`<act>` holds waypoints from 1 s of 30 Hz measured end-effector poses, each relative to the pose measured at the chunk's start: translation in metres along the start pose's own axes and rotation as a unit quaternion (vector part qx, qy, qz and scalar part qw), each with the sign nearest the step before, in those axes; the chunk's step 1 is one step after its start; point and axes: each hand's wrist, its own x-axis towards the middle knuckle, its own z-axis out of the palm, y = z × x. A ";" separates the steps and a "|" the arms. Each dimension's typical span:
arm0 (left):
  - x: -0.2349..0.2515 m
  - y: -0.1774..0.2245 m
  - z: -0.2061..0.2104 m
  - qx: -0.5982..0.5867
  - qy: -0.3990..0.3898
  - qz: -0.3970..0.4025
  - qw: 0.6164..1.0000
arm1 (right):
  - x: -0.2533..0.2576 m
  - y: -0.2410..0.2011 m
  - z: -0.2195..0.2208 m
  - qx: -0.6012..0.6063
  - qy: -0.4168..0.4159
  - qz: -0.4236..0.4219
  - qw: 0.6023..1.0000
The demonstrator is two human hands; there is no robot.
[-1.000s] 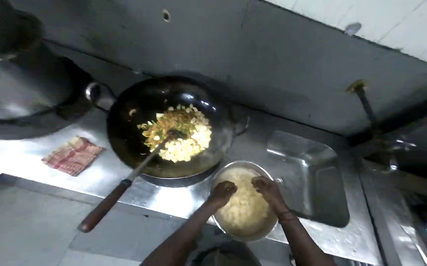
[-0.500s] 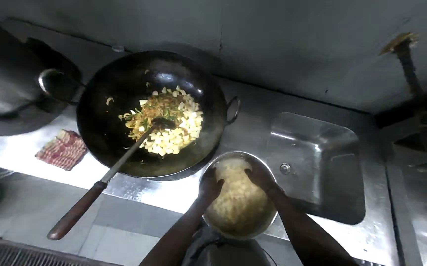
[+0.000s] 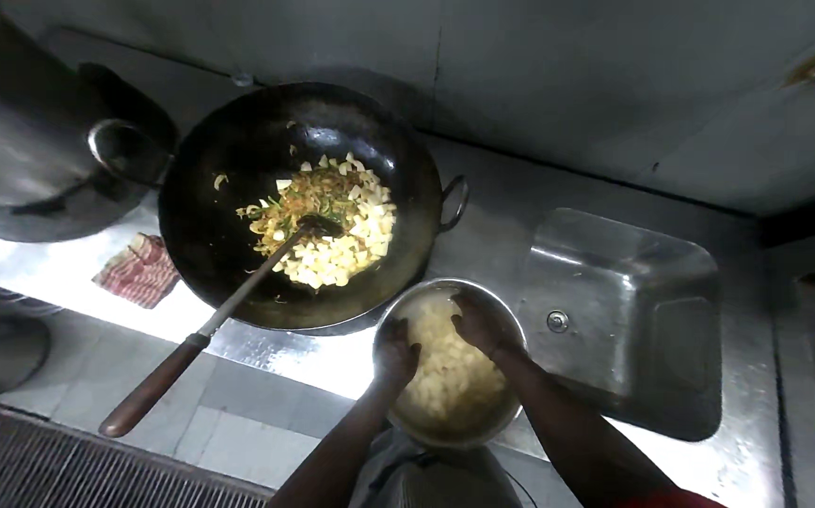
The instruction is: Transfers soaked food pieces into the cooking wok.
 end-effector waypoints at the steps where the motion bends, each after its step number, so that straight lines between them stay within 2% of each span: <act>1: -0.001 0.001 -0.001 0.002 -0.001 0.010 1.000 | 0.005 -0.001 0.007 -0.005 0.011 -0.026 1.000; 5: 0.014 0.010 -0.006 0.017 -0.056 0.078 0.995 | 0.018 -0.017 0.024 -0.034 0.036 -0.127 0.991; 7: 0.029 0.007 0.002 0.049 -0.055 0.128 0.989 | 0.023 -0.022 0.033 -0.047 0.061 -0.156 0.985; 11: 0.040 0.008 0.008 0.112 -0.071 0.125 0.983 | 0.022 -0.022 0.040 -0.066 0.022 -0.106 0.992; 19: 0.021 0.007 0.019 0.138 -0.084 0.075 0.984 | -0.012 0.000 0.054 -0.052 0.028 -0.017 0.998; 26: -0.012 0.010 0.022 0.062 -0.083 0.025 0.994 | -0.046 0.002 0.062 -0.044 0.034 0.053 0.997; 30: -0.017 0.012 0.021 0.032 -0.118 -0.005 0.993 | -0.060 -0.007 0.063 0.004 -0.008 0.134 0.991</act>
